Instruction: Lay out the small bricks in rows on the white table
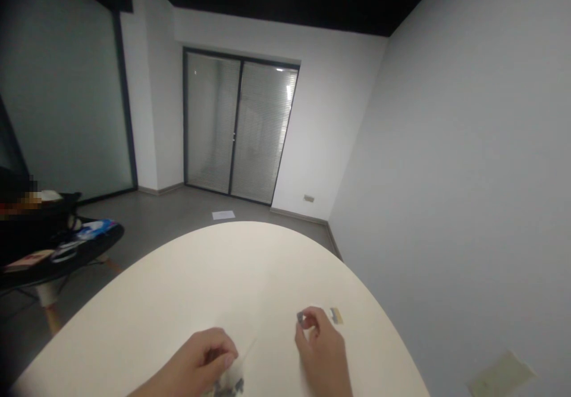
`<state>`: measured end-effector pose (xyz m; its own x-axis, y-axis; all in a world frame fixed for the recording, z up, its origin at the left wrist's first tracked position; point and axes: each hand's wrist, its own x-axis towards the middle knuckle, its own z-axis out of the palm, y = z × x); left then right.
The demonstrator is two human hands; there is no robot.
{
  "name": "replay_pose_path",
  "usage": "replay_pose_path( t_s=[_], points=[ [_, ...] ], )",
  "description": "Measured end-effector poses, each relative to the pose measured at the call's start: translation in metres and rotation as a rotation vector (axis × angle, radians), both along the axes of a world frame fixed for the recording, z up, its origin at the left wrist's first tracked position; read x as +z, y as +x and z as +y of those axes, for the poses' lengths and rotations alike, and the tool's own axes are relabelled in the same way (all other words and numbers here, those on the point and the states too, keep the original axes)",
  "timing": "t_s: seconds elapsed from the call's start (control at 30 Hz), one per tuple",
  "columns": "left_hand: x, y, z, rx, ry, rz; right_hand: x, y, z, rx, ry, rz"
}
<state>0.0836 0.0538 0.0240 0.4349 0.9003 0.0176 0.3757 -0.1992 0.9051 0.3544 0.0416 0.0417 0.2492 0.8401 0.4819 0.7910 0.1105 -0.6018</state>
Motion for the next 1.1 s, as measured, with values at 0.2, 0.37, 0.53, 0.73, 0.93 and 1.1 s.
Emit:
replay_pose_path(
  t_s=[0.2,0.37,0.53,0.73,0.93,1.1],
  points=[
    [0.008,0.0,-0.002,0.001,0.009,0.016,0.002,0.051,0.006,-0.268,-0.161,-0.008],
    [0.011,0.001,-0.001,0.024,0.009,0.029,-0.007,0.072,0.009,-0.359,-0.405,-0.129],
    [0.01,-0.003,0.003,0.043,0.017,0.019,-0.009,0.078,0.009,-0.359,-0.554,-0.228],
    [0.013,-0.005,0.002,0.05,0.055,0.105,-0.011,0.079,0.012,-0.372,-0.586,-0.26],
    [0.016,-0.007,-0.002,0.015,0.049,0.226,-0.011,0.078,0.013,-0.365,-0.594,-0.274],
    [0.027,-0.008,-0.004,-0.048,0.037,0.284,-0.01,0.076,0.013,-0.352,-0.595,-0.271]
  ],
)
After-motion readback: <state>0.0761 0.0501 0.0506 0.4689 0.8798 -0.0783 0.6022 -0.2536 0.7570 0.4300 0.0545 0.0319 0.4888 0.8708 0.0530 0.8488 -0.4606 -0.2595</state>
